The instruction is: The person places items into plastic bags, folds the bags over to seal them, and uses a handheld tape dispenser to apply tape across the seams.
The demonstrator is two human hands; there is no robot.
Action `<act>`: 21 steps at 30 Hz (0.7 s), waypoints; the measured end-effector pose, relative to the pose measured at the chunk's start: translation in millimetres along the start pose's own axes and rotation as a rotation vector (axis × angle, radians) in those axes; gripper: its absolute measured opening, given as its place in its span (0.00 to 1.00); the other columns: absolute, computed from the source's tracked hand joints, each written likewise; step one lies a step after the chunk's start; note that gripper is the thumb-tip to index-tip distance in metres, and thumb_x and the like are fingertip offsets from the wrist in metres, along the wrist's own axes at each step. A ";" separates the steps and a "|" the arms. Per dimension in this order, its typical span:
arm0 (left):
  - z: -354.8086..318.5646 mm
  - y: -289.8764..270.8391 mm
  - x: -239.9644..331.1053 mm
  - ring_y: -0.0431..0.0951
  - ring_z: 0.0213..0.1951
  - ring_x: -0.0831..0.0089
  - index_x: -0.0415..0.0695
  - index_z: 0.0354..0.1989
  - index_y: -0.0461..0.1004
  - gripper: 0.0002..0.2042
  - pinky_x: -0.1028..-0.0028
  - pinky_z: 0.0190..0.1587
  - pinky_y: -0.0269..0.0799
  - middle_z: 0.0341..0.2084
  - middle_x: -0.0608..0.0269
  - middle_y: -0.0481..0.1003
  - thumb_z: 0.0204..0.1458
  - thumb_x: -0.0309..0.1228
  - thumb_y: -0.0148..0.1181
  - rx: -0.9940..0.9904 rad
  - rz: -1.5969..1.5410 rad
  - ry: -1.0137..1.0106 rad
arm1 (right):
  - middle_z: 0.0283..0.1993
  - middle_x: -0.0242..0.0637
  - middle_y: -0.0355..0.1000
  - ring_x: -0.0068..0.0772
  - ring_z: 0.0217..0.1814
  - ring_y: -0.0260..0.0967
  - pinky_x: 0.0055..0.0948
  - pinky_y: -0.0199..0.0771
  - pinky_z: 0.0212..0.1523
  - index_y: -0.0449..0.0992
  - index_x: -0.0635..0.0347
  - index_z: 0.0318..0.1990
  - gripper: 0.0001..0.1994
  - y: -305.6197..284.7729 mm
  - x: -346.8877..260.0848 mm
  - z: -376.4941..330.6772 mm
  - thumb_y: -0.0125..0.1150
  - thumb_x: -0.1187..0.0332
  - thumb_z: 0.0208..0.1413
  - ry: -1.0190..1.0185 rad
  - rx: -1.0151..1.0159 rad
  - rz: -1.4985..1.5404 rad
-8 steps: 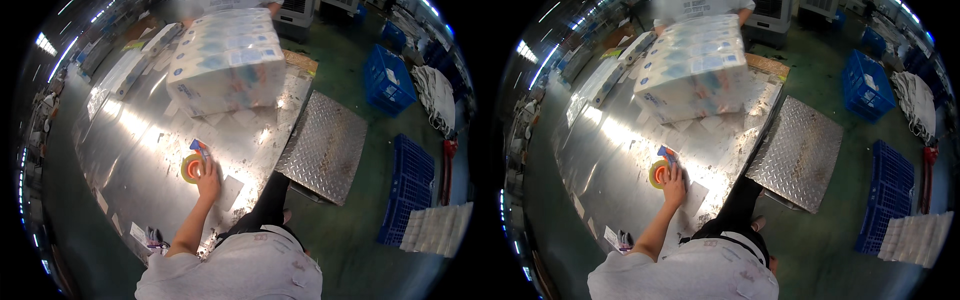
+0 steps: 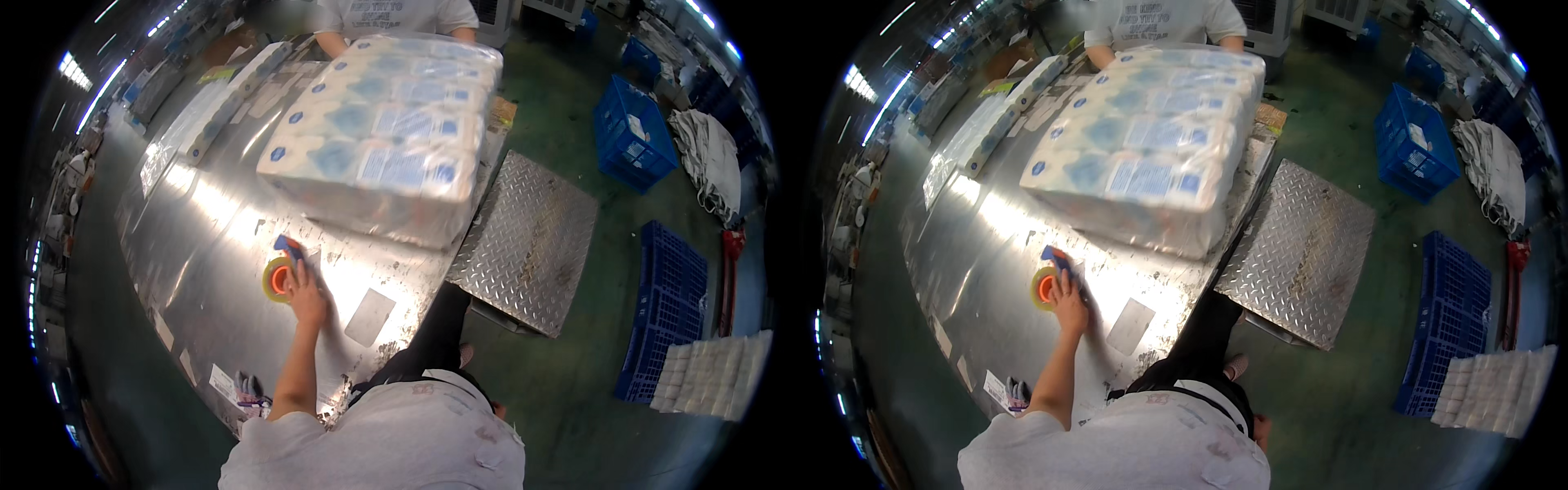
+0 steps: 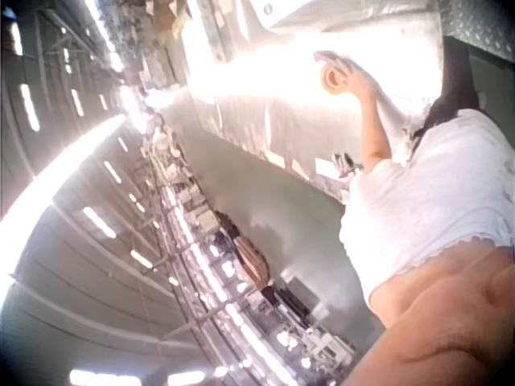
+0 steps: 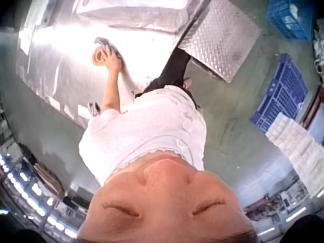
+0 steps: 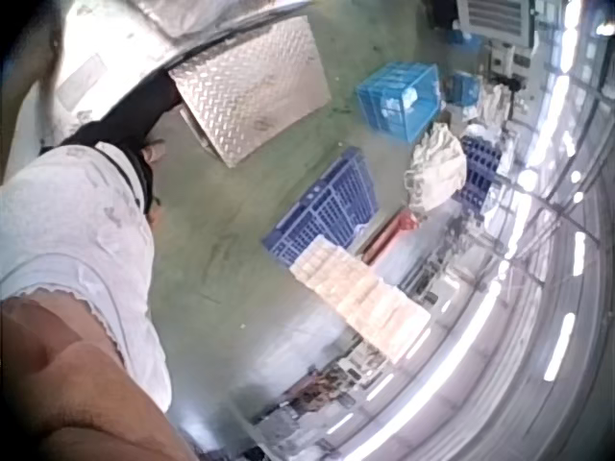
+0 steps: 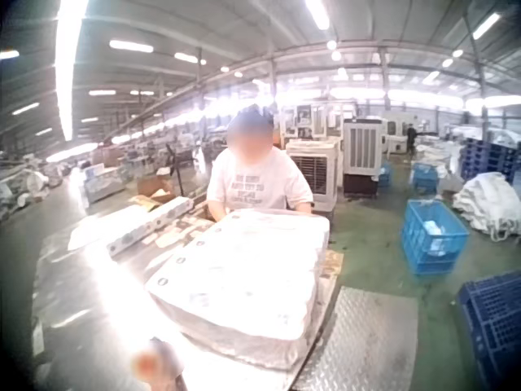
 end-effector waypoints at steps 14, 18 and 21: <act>75.9 -39.7 95.5 0.48 0.65 0.59 0.38 0.64 0.44 0.30 0.69 0.64 0.42 0.63 0.49 0.48 0.61 0.47 0.33 0.122 -1.389 -0.434 | 0.30 0.38 0.72 0.28 0.27 0.70 0.24 0.70 0.27 0.72 0.65 0.42 0.11 -20.2 -147.2 50.0 0.51 0.72 0.53 -0.056 -0.179 0.349; 91.5 30.6 102.9 0.40 0.66 0.62 0.41 0.66 0.36 0.30 0.66 0.65 0.39 0.66 0.55 0.37 0.61 0.45 0.32 0.280 -1.592 -0.493 | 0.35 0.35 0.72 0.25 0.33 0.71 0.23 0.71 0.31 0.71 0.62 0.44 0.10 -35.3 -270.1 90.3 0.50 0.71 0.56 -0.155 -0.189 0.311; 83.3 22.0 102.1 0.43 0.66 0.62 0.46 0.67 0.35 0.30 0.66 0.65 0.40 0.66 0.57 0.38 0.61 0.48 0.31 0.256 -1.607 -0.625 | 0.37 0.33 0.73 0.24 0.35 0.71 0.23 0.70 0.33 0.70 0.61 0.47 0.12 -38.4 -375.4 122.9 0.51 0.68 0.57 -0.298 -0.272 0.277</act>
Point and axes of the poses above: each hand's wrist, its own z-axis towards the middle knuckle, its own y-axis out of the palm, x = y × z, the point moved 8 cm from there along z, towards the middle knuckle
